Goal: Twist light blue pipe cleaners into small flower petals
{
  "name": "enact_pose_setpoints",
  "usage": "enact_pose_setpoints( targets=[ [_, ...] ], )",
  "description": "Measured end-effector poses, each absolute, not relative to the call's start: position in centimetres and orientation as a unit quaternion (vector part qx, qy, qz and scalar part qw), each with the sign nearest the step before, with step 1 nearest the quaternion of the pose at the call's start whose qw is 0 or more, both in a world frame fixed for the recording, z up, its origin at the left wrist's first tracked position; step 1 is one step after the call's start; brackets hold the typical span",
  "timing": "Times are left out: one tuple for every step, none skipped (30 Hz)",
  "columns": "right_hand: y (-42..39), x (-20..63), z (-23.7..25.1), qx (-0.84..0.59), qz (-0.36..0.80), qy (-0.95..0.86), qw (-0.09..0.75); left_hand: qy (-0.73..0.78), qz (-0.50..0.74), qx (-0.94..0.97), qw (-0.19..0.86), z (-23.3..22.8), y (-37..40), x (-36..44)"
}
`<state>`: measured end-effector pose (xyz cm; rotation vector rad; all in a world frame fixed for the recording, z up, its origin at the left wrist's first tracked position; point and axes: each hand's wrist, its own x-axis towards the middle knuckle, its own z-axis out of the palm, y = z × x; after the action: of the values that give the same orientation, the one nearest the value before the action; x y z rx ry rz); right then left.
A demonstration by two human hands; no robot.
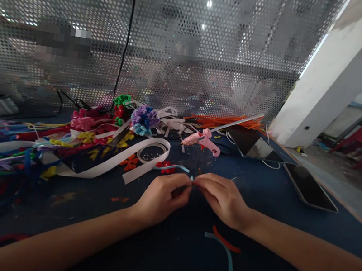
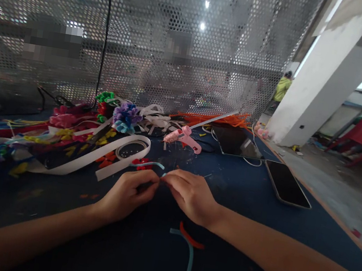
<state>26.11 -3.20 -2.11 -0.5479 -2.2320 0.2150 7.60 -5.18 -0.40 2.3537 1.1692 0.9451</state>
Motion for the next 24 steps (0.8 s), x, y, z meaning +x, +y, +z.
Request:
enact_pose_setpoints(
  targets=[
    [-3.19,26.04,-2.04,-0.223,0.088,-0.887,0.396,0.414,0.331,0.831,0.17,-0.42,-5.19,7.59],
    [-3.17,25.98,-2.0,-0.228,0.088,-0.889,0.387,0.416,0.329,0.831,0.168,-0.42,-5.21,7.58],
    [-3.14,25.94,-1.99,-0.231,0.087,-0.892,0.379,0.418,0.326,0.832,0.167,-0.41,-5.23,7.57],
    [-3.1,25.92,-2.01,-0.233,0.088,-0.895,0.371,0.419,0.322,0.833,0.167,-0.39,-5.25,7.57],
    [-3.06,25.92,-2.04,-0.233,0.092,-0.897,0.364,0.419,0.317,0.834,0.168,-0.37,-5.26,7.55],
    [-3.01,25.93,-2.09,-0.232,0.099,-0.899,0.358,0.419,0.312,0.836,0.168,-0.35,-5.27,7.54],
    [-2.95,25.96,-2.16,-0.23,0.109,-0.9,0.354,0.419,0.308,0.837,0.169,-0.33,-5.26,7.52],
    [-2.88,25.99,-2.25,-0.227,0.12,-0.901,0.351,0.42,0.305,0.838,0.169,-0.32,-5.25,7.49],
    [-2.8,26.02,-2.35,-0.223,0.13,-0.9,0.35,0.421,0.304,0.838,0.169,-0.32,-5.23,7.46],
    [-2.72,26.06,-2.47,-0.219,0.139,-0.9,0.352,0.42,0.304,0.838,0.168,-0.32,-5.21,7.43],
    [-2.63,26.1,-2.59,-0.214,0.146,-0.899,0.354,0.419,0.304,0.839,0.168,-0.33,-5.2,7.41],
    [-2.54,26.14,-2.71,-0.21,0.15,-0.898,0.358,0.418,0.304,0.839,0.168,-0.35,-5.2,7.4],
    [-2.46,26.19,-2.81,-0.205,0.152,-0.897,0.362,0.416,0.303,0.841,0.167,-0.38,-5.2,7.4],
    [-2.38,26.22,-2.89,-0.201,0.151,-0.896,0.366,0.413,0.304,0.842,0.165,-0.41,-5.22,7.41],
    [-2.33,26.26,-2.93,-0.196,0.15,-0.896,0.37,0.41,0.305,0.844,0.162,-0.45,-5.24,7.44],
    [-2.29,26.3,-2.94,-0.191,0.146,-0.895,0.376,0.406,0.305,0.846,0.16,-0.48,-5.27,7.47],
    [-2.28,26.33,-2.92,-0.187,0.141,-0.894,0.382,0.402,0.304,0.849,0.16,-0.51,-5.3,7.5],
    [-2.29,26.36,-2.88,-0.186,0.137,-0.893,0.387,0.397,0.304,0.851,0.159,-0.53,-5.32,7.53],
    [-2.33,26.38,-2.83,-0.185,0.136,-0.892,0.39,0.393,0.304,0.853,0.158,-0.55,-5.33,7.54],
    [-2.38,26.39,-2.78,-0.187,0.137,-0.891,0.391,0.39,0.305,0.855,0.156,-0.56,-5.34,7.55],
    [-2.44,26.41,-2.73,-0.189,0.139,-0.89,0.391,0.387,0.306,0.856,0.153,-0.57,-5.33,7.54],
    [-2.5,26.42,-2.68,-0.19,0.141,-0.889,0.391,0.384,0.31,0.857,0.149,-0.57,-5.32,7.52],
    [-2.56,26.44,-2.63,-0.19,0.144,-0.889,0.39,0.382,0.313,0.857,0.146,-0.57,-5.3,7.5],
    [-2.62,26.46,-2.57,-0.19,0.147,-0.889,0.389,0.38,0.315,0.857,0.143,-0.56,-5.29,7.48]
  ],
)
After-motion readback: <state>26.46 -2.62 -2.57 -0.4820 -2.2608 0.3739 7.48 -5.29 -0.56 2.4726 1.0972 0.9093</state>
